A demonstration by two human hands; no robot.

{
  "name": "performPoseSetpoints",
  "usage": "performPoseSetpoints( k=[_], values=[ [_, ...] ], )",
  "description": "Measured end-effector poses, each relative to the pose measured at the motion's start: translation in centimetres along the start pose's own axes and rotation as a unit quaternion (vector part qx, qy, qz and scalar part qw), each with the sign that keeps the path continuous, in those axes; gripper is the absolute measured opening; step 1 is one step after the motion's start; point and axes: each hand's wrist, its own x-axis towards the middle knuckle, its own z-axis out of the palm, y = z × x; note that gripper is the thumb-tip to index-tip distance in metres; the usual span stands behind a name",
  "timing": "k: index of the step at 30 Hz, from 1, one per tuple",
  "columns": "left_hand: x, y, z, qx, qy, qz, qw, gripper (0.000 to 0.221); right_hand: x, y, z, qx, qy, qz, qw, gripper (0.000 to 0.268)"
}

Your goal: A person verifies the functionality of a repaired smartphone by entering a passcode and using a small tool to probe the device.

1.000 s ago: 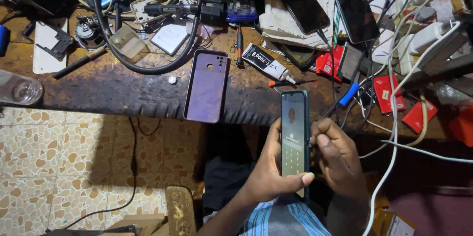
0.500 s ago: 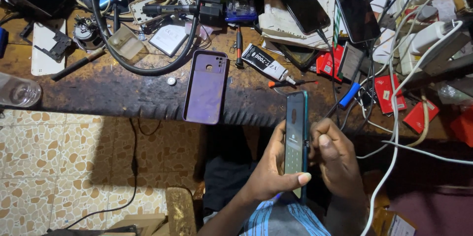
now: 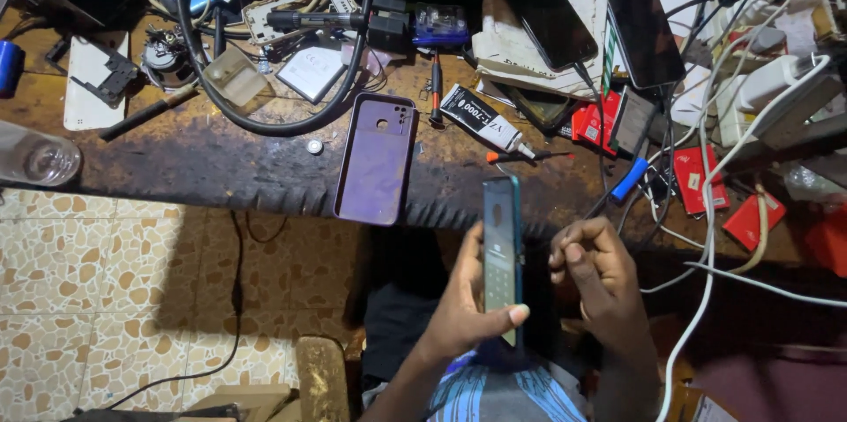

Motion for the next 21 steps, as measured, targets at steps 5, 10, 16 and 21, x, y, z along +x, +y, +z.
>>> performPoseSetpoints(
  k=[5, 10, 16, 21],
  values=[
    [0.1, 2.1, -1.2, 0.033, 0.045, 0.04, 0.998, 0.097, 0.4, 2.7, -1.0, -0.055, 0.033, -0.013, 0.998, 0.028],
    [0.2, 2.6, -1.6, 0.038, 0.074, 0.039, 0.996, 0.096, 0.8, 4.6, -1.6, -0.129, 0.042, 0.009, 0.991, 0.039],
    [0.8, 0.6, -1.7, 0.044, 0.06, 0.071, 0.995, 0.09, 1.5, 5.3, -0.9, -0.091, -0.026, -0.005, 0.995, 0.01],
    [0.9, 0.4, -0.9, 0.052, 0.059, 0.057, 0.995, 0.089, 1.5, 2.8, 1.0, -0.113, -0.005, -0.05, 0.992, 0.033]
  ],
)
